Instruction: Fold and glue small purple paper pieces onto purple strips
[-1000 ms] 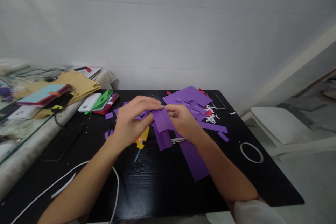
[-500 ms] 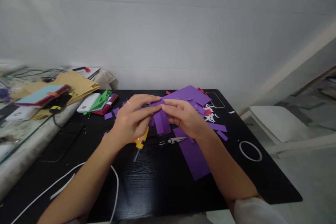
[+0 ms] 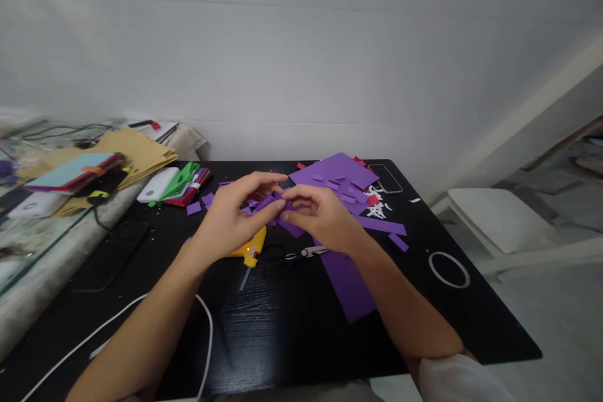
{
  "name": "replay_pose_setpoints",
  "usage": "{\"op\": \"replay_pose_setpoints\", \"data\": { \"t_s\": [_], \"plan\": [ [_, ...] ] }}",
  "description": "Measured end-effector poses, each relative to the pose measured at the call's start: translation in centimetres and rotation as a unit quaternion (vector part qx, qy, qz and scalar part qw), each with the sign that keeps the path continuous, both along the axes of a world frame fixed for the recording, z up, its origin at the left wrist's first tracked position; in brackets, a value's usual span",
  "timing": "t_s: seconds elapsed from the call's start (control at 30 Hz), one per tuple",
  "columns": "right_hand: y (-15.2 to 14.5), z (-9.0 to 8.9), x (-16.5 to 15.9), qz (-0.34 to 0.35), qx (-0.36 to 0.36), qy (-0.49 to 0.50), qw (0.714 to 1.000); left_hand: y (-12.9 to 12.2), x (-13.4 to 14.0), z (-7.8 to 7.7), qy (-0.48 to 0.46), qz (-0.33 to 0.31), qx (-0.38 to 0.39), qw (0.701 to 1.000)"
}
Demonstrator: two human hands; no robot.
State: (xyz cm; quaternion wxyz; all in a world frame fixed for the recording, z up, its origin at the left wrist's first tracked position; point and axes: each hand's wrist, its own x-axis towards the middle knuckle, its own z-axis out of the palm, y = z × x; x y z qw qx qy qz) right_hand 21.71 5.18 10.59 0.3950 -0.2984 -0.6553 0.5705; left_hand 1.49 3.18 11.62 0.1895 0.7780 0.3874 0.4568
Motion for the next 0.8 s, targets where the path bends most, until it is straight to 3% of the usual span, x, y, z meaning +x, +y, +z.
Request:
{"op": "replay_pose_setpoints", "data": {
  "t_s": [0.17, 0.3, 0.5, 0.8],
  "plan": [
    [0.0, 0.5, 0.2, -0.105, 0.044, 0.031, 0.993, -0.1, -0.4, 0.4, -0.024, 0.042, 0.026, 0.999],
    [0.2, 0.7, 0.7, -0.116, 0.016, 0.042, 0.992, -0.2, -0.6, 0.5, -0.099, 0.066, 0.020, 0.993],
    [-0.2, 1.5, 0.8, -0.176, 0.013, 0.078, 0.981, -0.2, -0.6, 0.2, -0.120, 0.098, 0.055, 0.986],
    [-0.5, 1.8, 0.9, -0.188, 0.009, 0.100, 0.977, -0.1, -0.9, 0.0, -0.136, 0.073, 0.030, 0.988]
  ]
}}
